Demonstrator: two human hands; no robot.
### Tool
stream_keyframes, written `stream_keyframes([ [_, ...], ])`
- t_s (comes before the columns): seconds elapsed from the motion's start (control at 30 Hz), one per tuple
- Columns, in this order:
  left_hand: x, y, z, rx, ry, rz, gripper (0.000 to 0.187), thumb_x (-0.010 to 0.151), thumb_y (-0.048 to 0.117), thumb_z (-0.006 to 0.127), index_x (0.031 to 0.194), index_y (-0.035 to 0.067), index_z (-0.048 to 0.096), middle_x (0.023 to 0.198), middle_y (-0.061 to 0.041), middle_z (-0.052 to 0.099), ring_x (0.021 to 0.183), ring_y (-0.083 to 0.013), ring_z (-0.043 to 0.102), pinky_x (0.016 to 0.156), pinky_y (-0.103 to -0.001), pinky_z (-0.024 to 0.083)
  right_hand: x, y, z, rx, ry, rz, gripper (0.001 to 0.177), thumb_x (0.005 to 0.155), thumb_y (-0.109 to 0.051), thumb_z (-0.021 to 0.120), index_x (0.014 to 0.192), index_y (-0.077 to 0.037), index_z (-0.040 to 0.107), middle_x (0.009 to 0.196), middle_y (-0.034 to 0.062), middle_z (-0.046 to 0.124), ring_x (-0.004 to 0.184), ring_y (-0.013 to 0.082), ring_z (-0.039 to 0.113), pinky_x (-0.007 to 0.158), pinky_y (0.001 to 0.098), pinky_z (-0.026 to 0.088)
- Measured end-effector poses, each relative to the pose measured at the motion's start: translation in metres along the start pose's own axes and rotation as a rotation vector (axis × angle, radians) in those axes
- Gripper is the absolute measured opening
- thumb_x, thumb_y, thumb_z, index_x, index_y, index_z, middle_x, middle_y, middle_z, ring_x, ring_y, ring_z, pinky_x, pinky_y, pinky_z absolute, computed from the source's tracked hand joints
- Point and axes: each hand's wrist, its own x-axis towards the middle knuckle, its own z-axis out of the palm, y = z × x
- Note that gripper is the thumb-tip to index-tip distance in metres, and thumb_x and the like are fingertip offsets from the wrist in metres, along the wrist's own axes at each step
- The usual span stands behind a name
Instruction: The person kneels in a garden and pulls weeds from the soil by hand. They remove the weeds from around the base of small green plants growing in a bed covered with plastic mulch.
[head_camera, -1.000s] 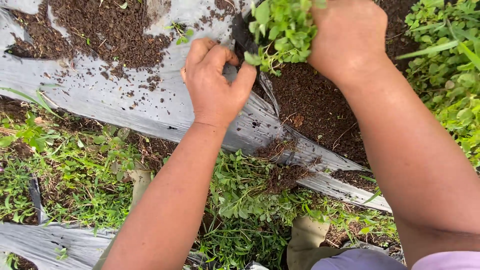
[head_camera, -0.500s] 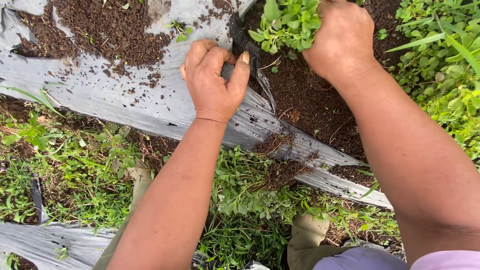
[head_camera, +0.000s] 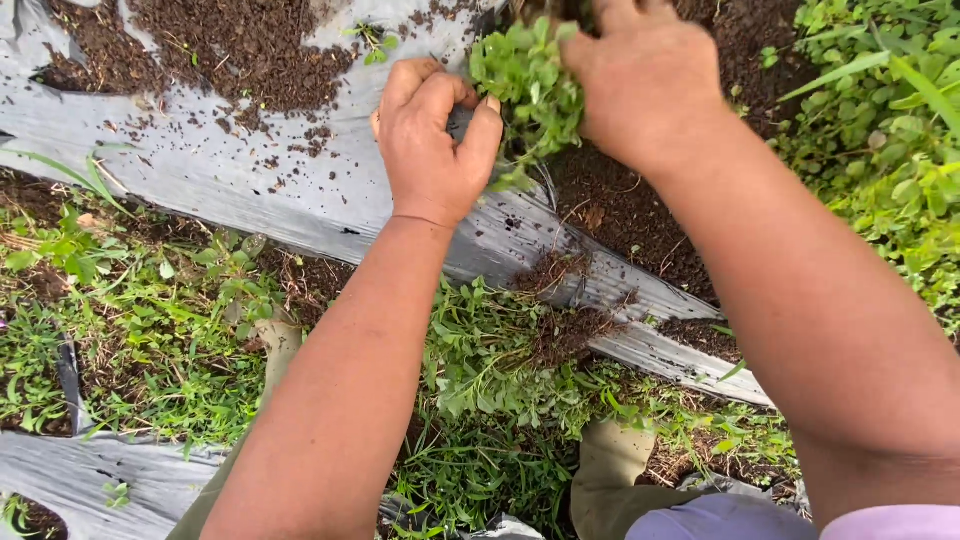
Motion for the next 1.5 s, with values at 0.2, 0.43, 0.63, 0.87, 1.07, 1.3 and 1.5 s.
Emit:
stream_keyframes([
  [0.2, 0.016, -0.004, -0.021, -0.253, -0.179, -0.108, 0.015, 0.086, 0.024, 0.074, 0.082, 0.012, 0.066, 0.092, -0.003, 0.054, 0.082, -0.0171, 0.056, 0.07, -0.031, 0.05, 0.009, 0.005, 0.031, -0.044, 0.188, -0.11, 0.031, 0.091, -0.012, 0.061, 0.12, -0.013, 0.071, 0.104, 0.0173, 0.067, 0.091, 0.0398, 0.07, 0.065, 0.0523, 0.063],
  [0.43, 0.082, -0.027, -0.075, -0.191, -0.348, 0.113, 0.01, 0.093, 0.018, 0.077, 0.094, 0.012, 0.07, 0.093, -0.005, 0.064, 0.077, -0.0148, 0.06, 0.075, -0.031, 0.053, -0.055, 0.085, 0.014, 0.937, 0.49, 0.224, 0.031, 0.093, -0.015, 0.085, 0.12, -0.007, 0.073, 0.111, 0.0084, 0.077, 0.1, 0.0176, 0.073, 0.09, 0.0332, 0.056],
  [0.63, 0.144, -0.04, -0.101, 0.098, -0.657, 0.24, 0.027, 0.093, 0.016, 0.079, 0.115, 0.005, 0.07, 0.101, -0.013, 0.06, 0.084, -0.0328, 0.062, 0.073, -0.049, 0.05, -0.061, 0.025, -0.034, 0.428, -0.153, 0.436, 0.079, 0.084, 0.004, 0.066, 0.156, -0.018, 0.043, 0.155, 0.0185, 0.047, 0.133, 0.0426, 0.054, 0.096, 0.056, 0.062],
  [0.87, 0.137, -0.05, -0.095, 0.37, -0.943, 0.325, 0.035, 0.094, 0.038, 0.075, 0.11, 0.008, 0.066, 0.1, -0.017, 0.067, 0.095, -0.0423, 0.071, 0.083, -0.053, 0.058, -0.054, 0.011, 0.014, 0.327, 0.188, 0.358, 0.029, 0.09, -0.006, 0.064, 0.116, 0.002, 0.073, 0.106, 0.0281, 0.072, 0.083, 0.0473, 0.075, 0.066, 0.0574, 0.062],
  [1.07, 0.127, -0.096, -0.078, 0.163, -0.738, 0.404, 0.007, 0.093, 0.021, 0.072, 0.09, 0.016, 0.069, 0.083, -0.008, 0.068, 0.084, -0.0318, 0.073, 0.074, -0.042, 0.059, -0.062, -0.018, -0.008, 0.429, 0.113, 0.44, 0.04, 0.082, 0.003, 0.068, 0.122, 0.007, 0.072, 0.104, 0.0331, 0.072, 0.088, 0.0463, 0.075, 0.074, 0.0523, 0.064],
  [1.3, 0.117, -0.008, -0.099, -0.487, -0.905, 0.332, 0.002, 0.091, 0.007, 0.071, 0.092, 0.006, 0.071, 0.085, -0.014, 0.076, 0.085, -0.0322, 0.075, 0.077, -0.043, 0.059, -0.098, -0.057, -0.015, 0.625, -0.116, 0.447, 0.031, 0.08, -0.001, 0.076, 0.11, 0.005, 0.074, 0.093, 0.0264, 0.075, 0.089, 0.0416, 0.077, 0.081, 0.0489, 0.066],
  [1.5, 0.138, 0.04, -0.097, -0.142, -1.256, 0.357, 0.042, 0.099, 0.05, 0.054, 0.116, 0.019, 0.077, 0.106, -0.005, 0.054, 0.099, -0.0208, 0.056, 0.088, -0.043, 0.052, -0.129, -0.078, -0.034, 0.526, -0.337, -0.105, 0.08, 0.073, -0.052, 0.091, 0.142, -0.029, 0.056, 0.142, 0.003, 0.059, 0.11, 0.0349, 0.068, 0.082, 0.0541, 0.058],
])
